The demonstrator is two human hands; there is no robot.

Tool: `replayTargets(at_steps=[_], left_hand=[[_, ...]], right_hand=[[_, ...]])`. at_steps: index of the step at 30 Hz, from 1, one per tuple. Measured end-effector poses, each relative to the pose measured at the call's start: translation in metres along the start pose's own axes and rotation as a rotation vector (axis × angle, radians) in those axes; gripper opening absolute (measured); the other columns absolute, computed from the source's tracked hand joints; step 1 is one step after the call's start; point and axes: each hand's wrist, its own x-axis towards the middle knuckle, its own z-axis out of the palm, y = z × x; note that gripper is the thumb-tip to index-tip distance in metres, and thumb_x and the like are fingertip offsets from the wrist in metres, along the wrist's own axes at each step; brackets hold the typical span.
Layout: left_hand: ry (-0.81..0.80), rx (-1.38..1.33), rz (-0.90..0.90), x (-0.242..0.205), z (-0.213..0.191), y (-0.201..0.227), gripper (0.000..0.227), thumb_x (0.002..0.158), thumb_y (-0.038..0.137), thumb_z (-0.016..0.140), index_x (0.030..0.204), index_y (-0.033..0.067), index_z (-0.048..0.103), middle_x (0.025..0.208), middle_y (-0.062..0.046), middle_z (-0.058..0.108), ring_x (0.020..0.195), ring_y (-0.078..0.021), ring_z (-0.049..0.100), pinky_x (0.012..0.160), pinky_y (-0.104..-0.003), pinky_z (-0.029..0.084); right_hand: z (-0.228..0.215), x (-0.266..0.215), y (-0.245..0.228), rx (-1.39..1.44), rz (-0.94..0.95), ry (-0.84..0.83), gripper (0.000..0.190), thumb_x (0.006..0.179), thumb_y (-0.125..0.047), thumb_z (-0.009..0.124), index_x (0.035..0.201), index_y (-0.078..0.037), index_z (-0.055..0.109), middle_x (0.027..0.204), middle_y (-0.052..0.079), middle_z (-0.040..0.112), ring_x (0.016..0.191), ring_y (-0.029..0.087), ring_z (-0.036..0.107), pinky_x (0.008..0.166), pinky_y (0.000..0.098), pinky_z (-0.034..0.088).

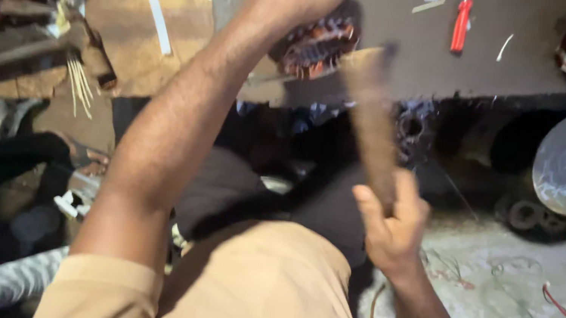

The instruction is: The person is repairing a cylindrical electrical component, likely a motor stator, by using a wooden stick to tap and adjust the copper windings. They also use a red-handled screwdriver to manipulate the wires and a white insulating strip within the component.

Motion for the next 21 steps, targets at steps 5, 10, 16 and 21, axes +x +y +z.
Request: replayTargets(at_steps=[5,10,16,21], left_hand=[[-0.326,-0.171,0.273,-0.002,-0.017,-0.019,0.073,0.095,0.060,0.077,0.136,0.0020,0.061,0.126,-0.022,0.067,0.116,-0.0364,0.066,0.095,-0.049,0.053],[-0.327,-0.672,0.208,-0.063,-0.014,-0.038,0.079,0.086,0.045,0.086,0.148,0.0051,0.056,0.140,-0.013,0.066,0.123,-0.0241,0.066,0.105,-0.040,0.054],[-0.064,-0.714,-0.007,-0.051,0.005,-0.022,0.048,0.098,0.044,0.077,0.120,0.0018,0.072,0.111,-0.008,0.076,0.094,-0.0144,0.071,0.083,-0.030,0.058],[-0.031,-0.309,0.134,-0.006,0.018,-0.014,0.055,0.094,0.054,0.074,0.112,0.0011,0.071,0.094,-0.007,0.076,0.082,-0.0134,0.075,0.070,-0.030,0.058]], right_hand=[[-0.005,-0.010,0.021,0.529,-0.164,0.170,0.047,0.101,-0.032,0.069,0.133,-0.003,0.049,0.077,0.000,0.056,0.062,0.008,0.050,0.058,0.0236,0.040],[0.012,-0.018,0.037,0.651,0.074,0.167,0.035,0.106,-0.024,0.062,0.131,-0.003,0.048,0.076,0.002,0.055,0.061,0.007,0.048,0.054,0.0222,0.037],[-0.009,-0.023,0.011,0.617,0.152,0.155,0.030,0.105,-0.020,0.061,0.127,0.000,0.056,0.073,0.001,0.054,0.060,0.006,0.047,0.053,0.0216,0.036],[-0.012,-0.043,0.023,0.510,-0.354,0.454,0.031,0.103,-0.023,0.067,0.123,-0.001,0.059,0.079,0.005,0.059,0.066,0.010,0.051,0.059,0.0243,0.041]])
